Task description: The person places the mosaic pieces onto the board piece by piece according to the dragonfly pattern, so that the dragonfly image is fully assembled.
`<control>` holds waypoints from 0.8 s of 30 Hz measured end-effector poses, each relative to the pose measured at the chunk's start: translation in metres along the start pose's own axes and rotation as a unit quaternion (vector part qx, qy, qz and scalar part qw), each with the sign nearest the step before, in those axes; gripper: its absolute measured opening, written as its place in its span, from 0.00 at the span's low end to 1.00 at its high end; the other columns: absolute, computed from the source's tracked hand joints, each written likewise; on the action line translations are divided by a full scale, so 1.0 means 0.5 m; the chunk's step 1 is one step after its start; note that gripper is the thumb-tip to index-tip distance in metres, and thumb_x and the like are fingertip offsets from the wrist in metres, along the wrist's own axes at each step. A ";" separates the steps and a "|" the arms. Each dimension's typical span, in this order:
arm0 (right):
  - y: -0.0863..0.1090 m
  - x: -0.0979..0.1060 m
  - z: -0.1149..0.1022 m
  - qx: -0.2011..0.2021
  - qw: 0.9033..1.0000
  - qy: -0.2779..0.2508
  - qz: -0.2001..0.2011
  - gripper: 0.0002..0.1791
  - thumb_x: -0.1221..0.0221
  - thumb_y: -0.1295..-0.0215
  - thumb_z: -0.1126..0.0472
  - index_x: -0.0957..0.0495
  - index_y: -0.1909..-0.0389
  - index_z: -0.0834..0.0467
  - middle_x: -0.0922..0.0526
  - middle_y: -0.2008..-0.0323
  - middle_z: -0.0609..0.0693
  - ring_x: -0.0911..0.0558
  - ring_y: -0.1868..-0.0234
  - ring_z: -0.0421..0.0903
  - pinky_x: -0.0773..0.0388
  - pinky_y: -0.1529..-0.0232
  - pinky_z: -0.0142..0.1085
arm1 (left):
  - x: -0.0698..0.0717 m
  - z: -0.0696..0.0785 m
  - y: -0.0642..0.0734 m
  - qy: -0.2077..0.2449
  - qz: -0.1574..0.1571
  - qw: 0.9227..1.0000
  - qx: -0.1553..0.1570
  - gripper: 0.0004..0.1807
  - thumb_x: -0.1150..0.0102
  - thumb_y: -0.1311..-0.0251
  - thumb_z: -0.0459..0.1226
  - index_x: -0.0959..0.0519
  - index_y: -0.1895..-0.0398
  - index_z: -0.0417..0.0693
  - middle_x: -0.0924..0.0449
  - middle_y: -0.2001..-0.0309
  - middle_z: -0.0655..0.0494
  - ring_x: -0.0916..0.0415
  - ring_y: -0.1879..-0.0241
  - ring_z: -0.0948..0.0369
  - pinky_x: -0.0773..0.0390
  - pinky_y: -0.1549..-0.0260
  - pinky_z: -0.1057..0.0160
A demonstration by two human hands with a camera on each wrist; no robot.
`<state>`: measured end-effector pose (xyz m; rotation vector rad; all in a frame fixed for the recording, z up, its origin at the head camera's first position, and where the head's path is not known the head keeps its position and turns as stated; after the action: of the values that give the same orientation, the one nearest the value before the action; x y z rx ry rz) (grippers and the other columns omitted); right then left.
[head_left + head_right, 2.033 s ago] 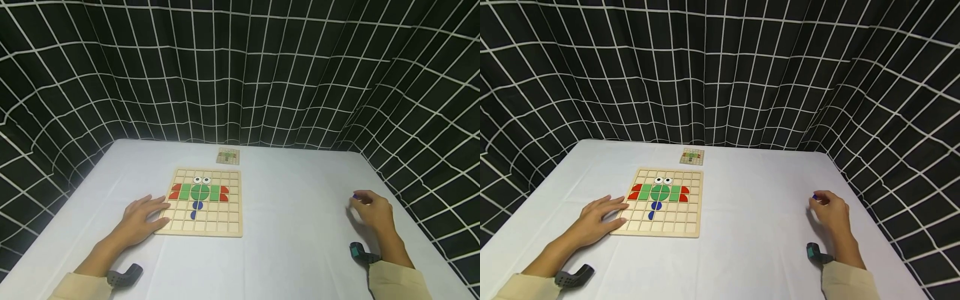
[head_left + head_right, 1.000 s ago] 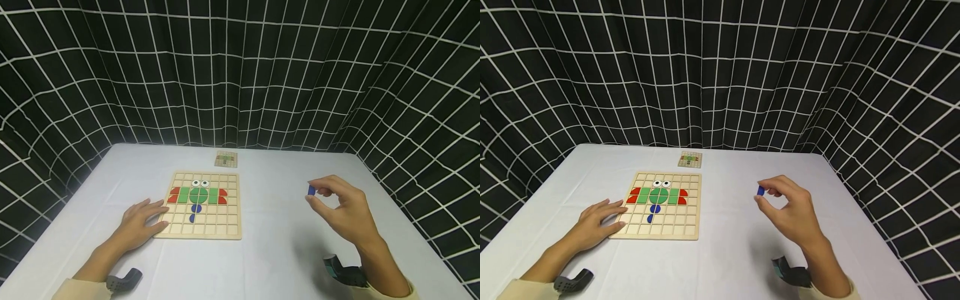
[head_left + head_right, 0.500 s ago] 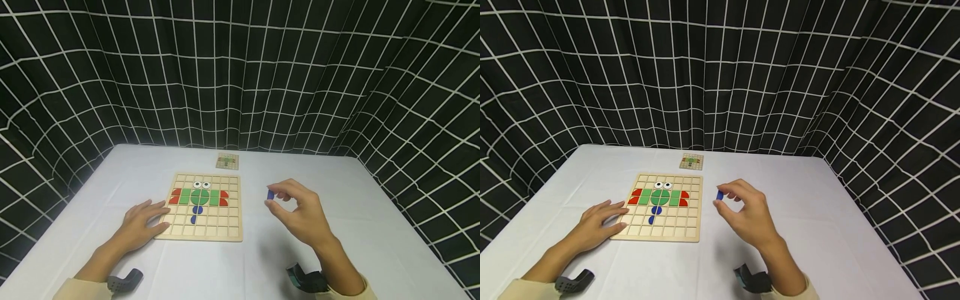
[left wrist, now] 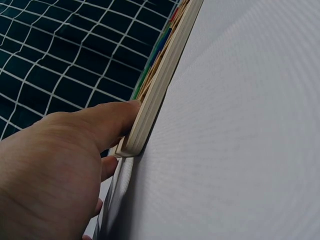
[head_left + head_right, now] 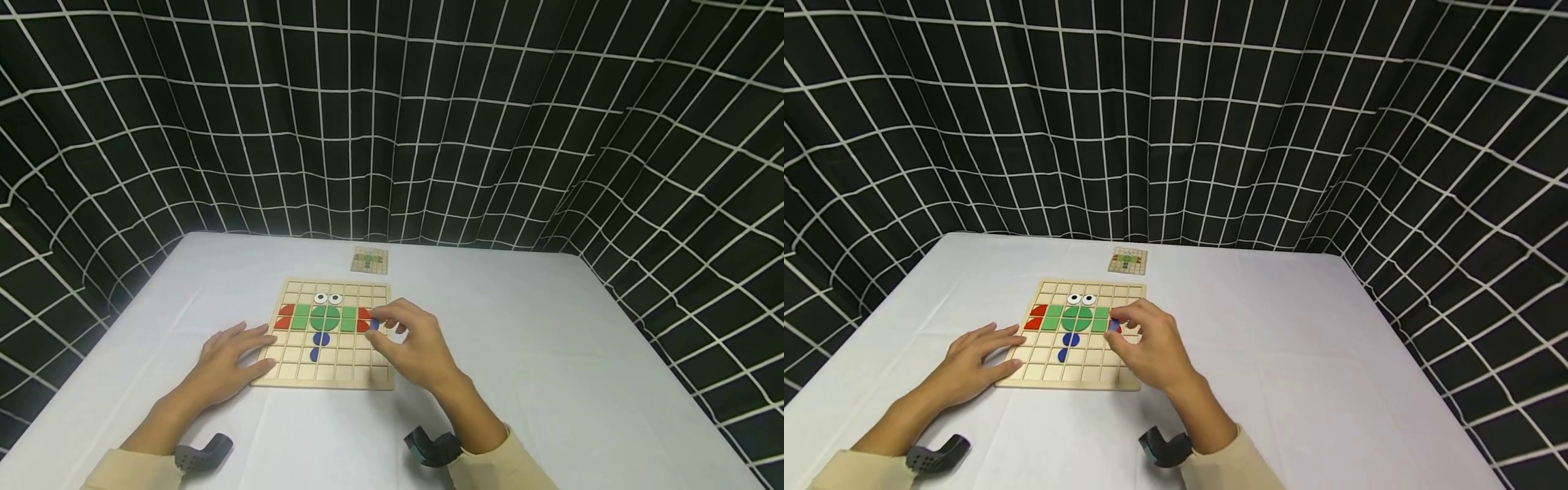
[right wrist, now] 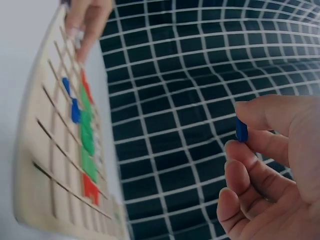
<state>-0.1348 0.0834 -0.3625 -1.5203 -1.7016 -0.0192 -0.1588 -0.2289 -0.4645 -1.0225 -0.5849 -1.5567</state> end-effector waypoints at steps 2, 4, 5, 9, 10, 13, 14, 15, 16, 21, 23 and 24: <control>-0.006 -0.024 0.006 -0.010 1.000 -0.006 -0.012 0.13 0.32 0.47 0.65 0.16 0.58 0.56 0.17 0.66 0.42 0.21 0.64 0.43 0.21 0.64 0.40 | -0.001 -0.001 0.001 0.001 0.000 1.000 0.000 0.25 0.38 0.42 0.52 0.23 0.43 0.53 0.32 0.34 0.45 0.49 0.31 0.38 0.58 0.34 0.33; -0.012 -0.048 0.013 -0.021 0.999 -0.012 -0.025 0.13 0.32 0.47 0.65 0.16 0.59 0.57 0.17 0.67 0.44 0.22 0.64 0.44 0.20 0.64 0.41 | -0.002 -0.002 0.001 0.003 -0.001 1.000 0.000 0.25 0.37 0.42 0.52 0.23 0.43 0.53 0.32 0.34 0.45 0.48 0.31 0.38 0.58 0.34 0.33; -0.014 -0.060 0.016 -0.026 0.999 -0.016 -0.030 0.12 0.32 0.47 0.65 0.16 0.59 0.58 0.18 0.68 0.45 0.22 0.64 0.44 0.20 0.64 0.42 | -0.002 -0.002 0.001 0.002 -0.001 1.000 0.000 0.25 0.38 0.42 0.52 0.23 0.43 0.53 0.32 0.34 0.46 0.48 0.30 0.38 0.58 0.34 0.33; -0.020 -0.101 0.026 -0.050 0.997 -0.022 -0.052 0.13 0.33 0.45 0.64 0.17 0.58 0.60 0.17 0.65 0.46 0.21 0.63 0.44 0.20 0.62 0.40 | -0.004 -0.002 0.000 0.001 -0.004 1.000 0.004 0.25 0.39 0.42 0.53 0.22 0.43 0.53 0.32 0.33 0.46 0.49 0.30 0.38 0.58 0.34 0.33; -0.021 -0.111 0.028 -0.056 0.997 -0.022 -0.057 0.13 0.33 0.45 0.64 0.17 0.57 0.60 0.17 0.65 0.47 0.21 0.62 0.44 0.20 0.61 0.38 | -0.004 -0.001 -0.001 0.000 -0.004 1.000 0.005 0.25 0.39 0.42 0.53 0.22 0.43 0.54 0.32 0.33 0.46 0.49 0.30 0.38 0.58 0.34 0.33; -0.023 -0.138 0.035 -0.073 0.994 -0.013 -0.074 0.14 0.34 0.43 0.63 0.18 0.55 0.60 0.16 0.62 0.47 0.19 0.61 0.44 0.21 0.60 0.33 | -0.005 -0.001 -0.001 -0.002 -0.004 1.000 0.007 0.25 0.39 0.42 0.53 0.22 0.43 0.53 0.33 0.33 0.46 0.49 0.30 0.38 0.58 0.34 0.33; -0.023 -0.147 0.038 -0.080 0.993 -0.012 -0.081 0.14 0.35 0.42 0.62 0.18 0.55 0.60 0.16 0.61 0.48 0.19 0.61 0.44 0.21 0.61 0.31 | -0.005 -0.001 -0.001 -0.003 -0.004 1.000 0.007 0.25 0.39 0.42 0.53 0.22 0.43 0.53 0.33 0.33 0.46 0.49 0.30 0.38 0.58 0.34 0.33; -0.022 -0.155 0.041 -0.088 0.992 -0.011 -0.089 0.14 0.35 0.42 0.62 0.18 0.55 0.60 0.16 0.61 0.49 0.19 0.61 0.44 0.22 0.62 0.30 | -0.005 -0.002 -0.001 -0.002 -0.004 1.000 0.006 0.25 0.39 0.42 0.53 0.22 0.43 0.54 0.32 0.33 0.46 0.49 0.30 0.38 0.58 0.34 0.33; -0.021 -0.163 0.044 -0.099 0.990 -0.012 -0.097 0.14 0.35 0.41 0.61 0.18 0.54 0.60 0.16 0.60 0.49 0.19 0.61 0.43 0.22 0.62 0.29 | -0.006 -0.002 -0.001 -0.001 -0.003 1.000 0.005 0.25 0.39 0.42 0.53 0.22 0.44 0.54 0.32 0.33 0.46 0.49 0.30 0.38 0.58 0.34 0.33; -0.020 -0.192 0.056 -0.122 0.985 0.000 -0.123 0.13 0.35 0.42 0.60 0.17 0.56 0.60 0.16 0.60 0.48 0.21 0.63 0.38 0.23 0.64 0.26 | 0.000 0.000 0.000 -0.002 -0.005 1.000 0.002 0.25 0.38 0.42 0.52 0.22 0.43 0.53 0.32 0.33 0.46 0.49 0.30 0.38 0.58 0.34 0.33; -0.021 -0.201 0.059 -0.113 0.985 0.015 -0.126 0.12 0.35 0.43 0.61 0.16 0.58 0.59 0.17 0.62 0.47 0.23 0.65 0.36 0.25 0.66 0.25 | 0.004 0.001 0.000 -0.003 -0.007 1.000 0.004 0.25 0.38 0.42 0.52 0.22 0.43 0.53 0.33 0.33 0.46 0.49 0.30 0.38 0.58 0.34 0.33; -0.022 -0.205 0.061 -0.108 0.986 0.023 -0.128 0.12 0.34 0.43 0.61 0.16 0.58 0.59 0.17 0.63 0.46 0.25 0.66 0.36 0.26 0.66 0.24 | 0.006 0.002 0.000 -0.004 -0.008 1.000 0.006 0.25 0.38 0.42 0.52 0.22 0.43 0.53 0.33 0.33 0.46 0.49 0.30 0.38 0.58 0.34 0.33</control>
<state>-0.1689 0.0126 -0.4359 -1.4311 -1.8949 -0.3802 -0.1588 -0.2297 -0.4616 -1.0174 -0.6082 -1.5627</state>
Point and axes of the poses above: each hand's wrist, its own y-axis away from the middle knuckle, its own x-axis out of the back of the hand, z = x × y, the point moved 2 cm from there along -y, towards the middle knuckle
